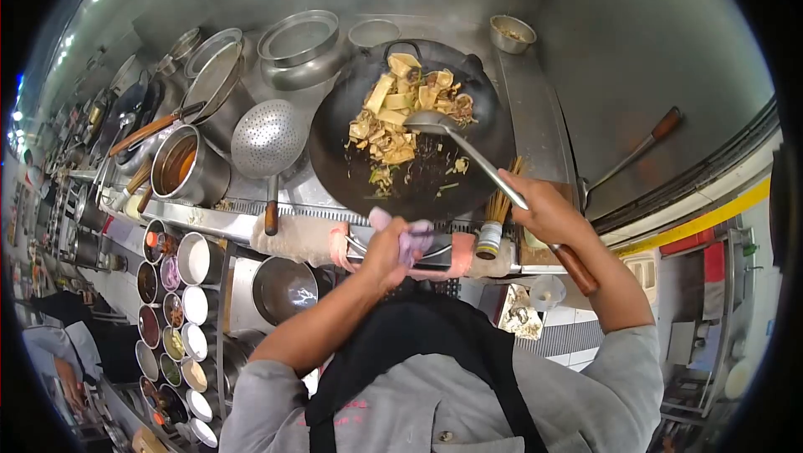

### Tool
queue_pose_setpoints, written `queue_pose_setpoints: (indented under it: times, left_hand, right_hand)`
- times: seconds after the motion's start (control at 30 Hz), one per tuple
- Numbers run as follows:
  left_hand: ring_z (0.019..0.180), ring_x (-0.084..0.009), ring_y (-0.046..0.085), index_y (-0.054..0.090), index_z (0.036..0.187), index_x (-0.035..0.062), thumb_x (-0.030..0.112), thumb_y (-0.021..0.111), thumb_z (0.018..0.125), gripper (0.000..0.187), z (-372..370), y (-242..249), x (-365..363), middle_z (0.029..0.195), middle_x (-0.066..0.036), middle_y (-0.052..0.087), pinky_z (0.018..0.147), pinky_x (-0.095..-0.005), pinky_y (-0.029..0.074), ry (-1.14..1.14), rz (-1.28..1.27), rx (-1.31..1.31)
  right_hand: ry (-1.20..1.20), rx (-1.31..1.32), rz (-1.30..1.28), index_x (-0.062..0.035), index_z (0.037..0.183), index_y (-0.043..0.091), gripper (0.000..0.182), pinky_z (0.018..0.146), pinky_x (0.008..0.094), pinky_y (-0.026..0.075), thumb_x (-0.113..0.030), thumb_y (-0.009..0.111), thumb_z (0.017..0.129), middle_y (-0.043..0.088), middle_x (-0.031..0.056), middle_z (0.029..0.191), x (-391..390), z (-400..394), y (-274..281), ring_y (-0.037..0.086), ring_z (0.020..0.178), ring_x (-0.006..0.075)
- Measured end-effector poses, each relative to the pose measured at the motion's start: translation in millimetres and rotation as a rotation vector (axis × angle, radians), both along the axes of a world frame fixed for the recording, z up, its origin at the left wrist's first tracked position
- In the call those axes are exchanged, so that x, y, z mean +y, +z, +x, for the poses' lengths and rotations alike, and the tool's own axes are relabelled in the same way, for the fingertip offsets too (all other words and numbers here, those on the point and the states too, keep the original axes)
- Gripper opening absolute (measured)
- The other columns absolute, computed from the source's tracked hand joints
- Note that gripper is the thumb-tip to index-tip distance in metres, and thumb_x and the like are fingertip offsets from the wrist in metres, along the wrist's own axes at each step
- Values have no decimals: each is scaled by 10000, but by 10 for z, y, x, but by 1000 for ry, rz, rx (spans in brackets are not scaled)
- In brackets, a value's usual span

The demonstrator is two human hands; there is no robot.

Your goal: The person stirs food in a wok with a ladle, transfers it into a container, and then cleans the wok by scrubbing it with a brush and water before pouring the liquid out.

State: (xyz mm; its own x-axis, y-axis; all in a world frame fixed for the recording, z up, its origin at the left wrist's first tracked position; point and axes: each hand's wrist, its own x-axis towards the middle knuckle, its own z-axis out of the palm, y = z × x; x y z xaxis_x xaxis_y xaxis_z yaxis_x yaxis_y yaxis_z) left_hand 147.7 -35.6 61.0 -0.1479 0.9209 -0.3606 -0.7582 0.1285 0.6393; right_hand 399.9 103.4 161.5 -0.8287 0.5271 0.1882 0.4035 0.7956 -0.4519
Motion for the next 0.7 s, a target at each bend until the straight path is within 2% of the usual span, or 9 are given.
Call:
queue_pose_setpoints:
  times: [0.1,0.13,0.2,0.3,0.4,0.43,0.53,0.57,0.7]
  left_hand:
    - [720,-230,647,535,947,51,184,531,867,156,-252,26,530,932,-128,644,450,-262,463,32,-18,-33]
    - [706,-222,644,544,935,45,191,528,869,161,-371,86,720,880,-107,634,445,-243,457,-50,-28,-170]
    - [707,-220,648,545,916,42,202,524,878,165,-374,1,784,872,-107,640,441,-230,454,2,29,-78]
    - [757,-224,640,549,1003,41,200,529,873,206,-213,-297,299,952,-142,644,446,-235,468,-31,-13,15]
    - [755,-220,638,572,1013,66,211,537,877,202,-93,-94,-134,991,-110,652,447,-255,483,-81,-27,-76]
    - [770,-222,639,574,1027,60,207,541,875,215,-120,-122,-32,996,-117,650,449,-250,477,-42,-2,-72]
    - [727,-220,632,590,1020,37,201,543,877,223,-336,225,538,920,-132,642,438,-242,467,-76,4,-171]
    - [696,-220,624,591,1016,32,208,545,873,231,-344,214,675,903,-131,640,436,-246,471,-33,-7,-156]
    - [674,-205,651,556,1019,64,183,521,863,198,-219,-223,431,908,-105,660,427,-254,479,-45,24,8]
  right_hand:
    - [60,-116,-118,19,1428,420,688,888,423,486,-52,581,764,614,287,1132,-131,-93,173,622,1004,426]
    - [77,-172,-125,22,1426,421,684,879,431,489,-57,581,766,618,285,1115,-119,-161,225,626,983,426]
    - [48,-139,4,38,1414,424,646,900,441,480,-68,569,793,613,275,1133,107,-357,-52,608,998,423]
    - [-144,-177,47,47,1401,431,609,963,427,457,-66,558,816,588,282,1213,135,-563,-77,576,1099,421]
    - [-26,32,53,51,1388,444,599,965,424,456,-63,550,810,584,280,1229,115,-285,-137,581,1110,405]
    - [63,84,80,54,1373,460,591,940,426,468,-62,543,800,609,279,1187,71,-219,-84,606,1078,395]
    - [14,-156,-156,56,1369,462,594,928,428,479,-57,531,790,626,293,1145,-109,-317,280,621,1063,408]
    - [80,-120,-47,53,1374,453,598,912,443,489,-56,541,792,642,300,1069,77,-361,53,632,1023,424]
    - [-132,-131,5,59,1399,423,642,950,442,471,-53,582,787,619,306,1133,211,-553,-190,608,1077,423]
